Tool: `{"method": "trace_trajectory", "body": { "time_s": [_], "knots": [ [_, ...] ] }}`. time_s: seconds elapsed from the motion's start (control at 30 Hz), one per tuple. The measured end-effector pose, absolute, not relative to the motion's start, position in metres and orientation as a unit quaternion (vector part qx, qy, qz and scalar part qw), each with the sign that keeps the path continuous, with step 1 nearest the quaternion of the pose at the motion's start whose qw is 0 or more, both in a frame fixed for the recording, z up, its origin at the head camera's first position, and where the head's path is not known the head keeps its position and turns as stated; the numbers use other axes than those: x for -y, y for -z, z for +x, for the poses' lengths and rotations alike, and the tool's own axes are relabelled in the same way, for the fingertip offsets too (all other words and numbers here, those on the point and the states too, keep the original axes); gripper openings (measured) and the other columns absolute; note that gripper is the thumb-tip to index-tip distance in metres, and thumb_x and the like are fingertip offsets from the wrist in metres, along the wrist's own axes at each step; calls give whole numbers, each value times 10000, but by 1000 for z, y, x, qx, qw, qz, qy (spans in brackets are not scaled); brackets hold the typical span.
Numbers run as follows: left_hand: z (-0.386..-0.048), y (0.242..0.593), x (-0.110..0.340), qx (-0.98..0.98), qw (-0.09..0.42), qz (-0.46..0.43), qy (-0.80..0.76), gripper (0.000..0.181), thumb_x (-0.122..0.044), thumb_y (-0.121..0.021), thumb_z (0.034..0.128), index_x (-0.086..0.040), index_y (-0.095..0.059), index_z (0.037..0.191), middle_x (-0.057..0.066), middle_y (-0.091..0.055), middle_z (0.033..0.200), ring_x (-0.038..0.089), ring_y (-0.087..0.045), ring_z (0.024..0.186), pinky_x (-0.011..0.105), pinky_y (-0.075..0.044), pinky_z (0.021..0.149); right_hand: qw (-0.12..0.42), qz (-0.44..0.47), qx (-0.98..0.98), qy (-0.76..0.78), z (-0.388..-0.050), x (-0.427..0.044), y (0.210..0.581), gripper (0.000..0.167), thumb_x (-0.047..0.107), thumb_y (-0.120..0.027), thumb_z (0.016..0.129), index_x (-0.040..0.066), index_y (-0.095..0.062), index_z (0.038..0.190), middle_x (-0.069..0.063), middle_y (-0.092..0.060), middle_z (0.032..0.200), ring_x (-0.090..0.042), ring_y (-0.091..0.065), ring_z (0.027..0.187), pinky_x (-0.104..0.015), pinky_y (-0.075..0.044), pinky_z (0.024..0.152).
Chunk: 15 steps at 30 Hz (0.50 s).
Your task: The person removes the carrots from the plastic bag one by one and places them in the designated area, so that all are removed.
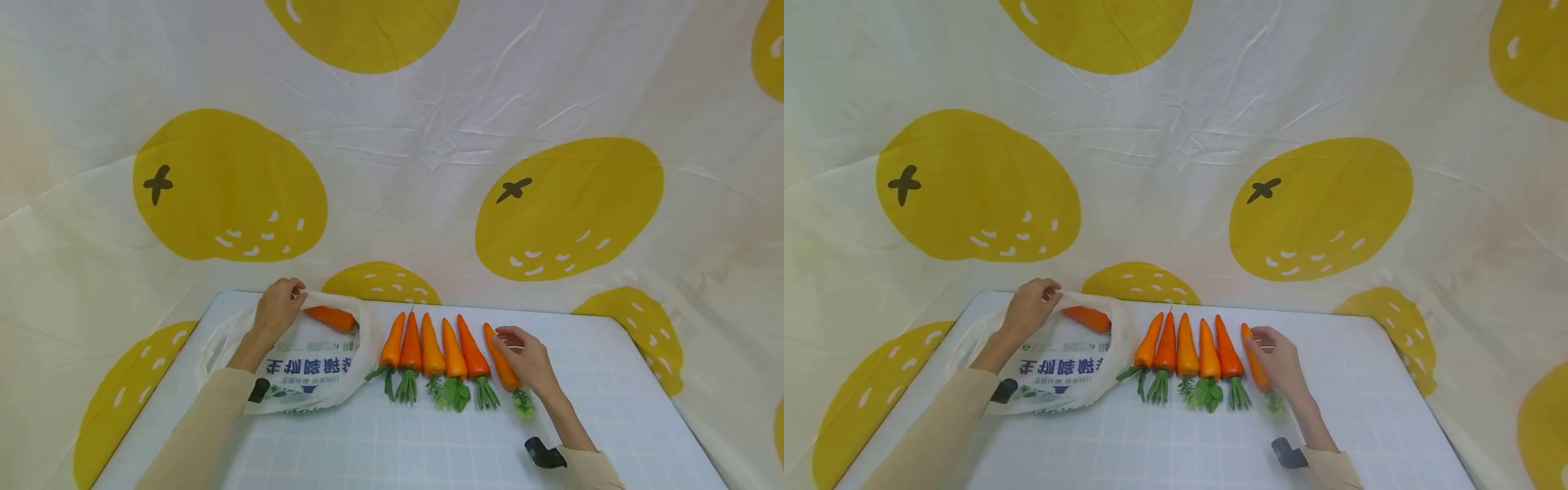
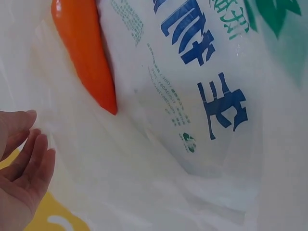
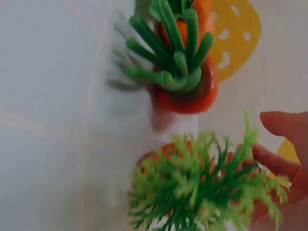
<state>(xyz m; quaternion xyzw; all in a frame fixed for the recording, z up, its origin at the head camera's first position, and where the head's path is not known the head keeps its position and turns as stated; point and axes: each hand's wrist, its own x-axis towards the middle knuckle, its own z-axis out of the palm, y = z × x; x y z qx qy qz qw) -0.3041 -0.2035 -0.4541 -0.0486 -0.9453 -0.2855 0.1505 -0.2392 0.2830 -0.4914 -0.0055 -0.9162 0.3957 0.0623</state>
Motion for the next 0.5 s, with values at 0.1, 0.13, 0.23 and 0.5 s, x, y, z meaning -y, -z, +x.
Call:
{"method": "trace_trajectory", "body": {
  "time_s": [0.1, 0.13, 0.23, 0.5],
  "knots": [
    [-302, 453, 206, 946, 152, -57, 279, 175, -61, -678, 971, 51, -699, 1105, 197, -654, 972, 351, -615, 892, 483, -544, 792, 86, 14, 905, -417, -242, -269, 491, 388, 268, -703, 994, -6, -668, 1266, -158, -719, 1158, -310, -678, 1063, -456, -553, 959],
    [-301, 453, 206, 947, 152, -59, 277, 180, -65, -682, 969, 48, -700, 1108, 194, -652, 975, 349, -616, 893, 481, -545, 789, 92, 21, 901, -423, -243, -265, 491, 382, 265, -711, 988, -4, -674, 1257, -149, -724, 1148, -304, -683, 1056, -452, -556, 954],
    [-300, 452, 207, 947, 155, -68, 273, 193, -72, -697, 962, 41, -702, 1118, 194, -638, 985, 347, -614, 888, 479, -548, 776, 98, 41, 890, -443, -244, -251, 490, 359, 238, -722, 979, 1, -679, 1245, -136, -726, 1145, -298, -689, 1047, -456, -560, 946],
    [-299, 452, 206, 943, 172, -100, 265, 207, -41, -743, 930, 31, -712, 1121, 225, -605, 1045, 370, -563, 963, 499, -537, 855, 85, 73, 866, -488, -250, -206, 484, 349, 181, -750, 956, 20, -675, 1256, -136, -712, 1185, -279, -682, 1049, -461, -548, 965]
  ]
}}
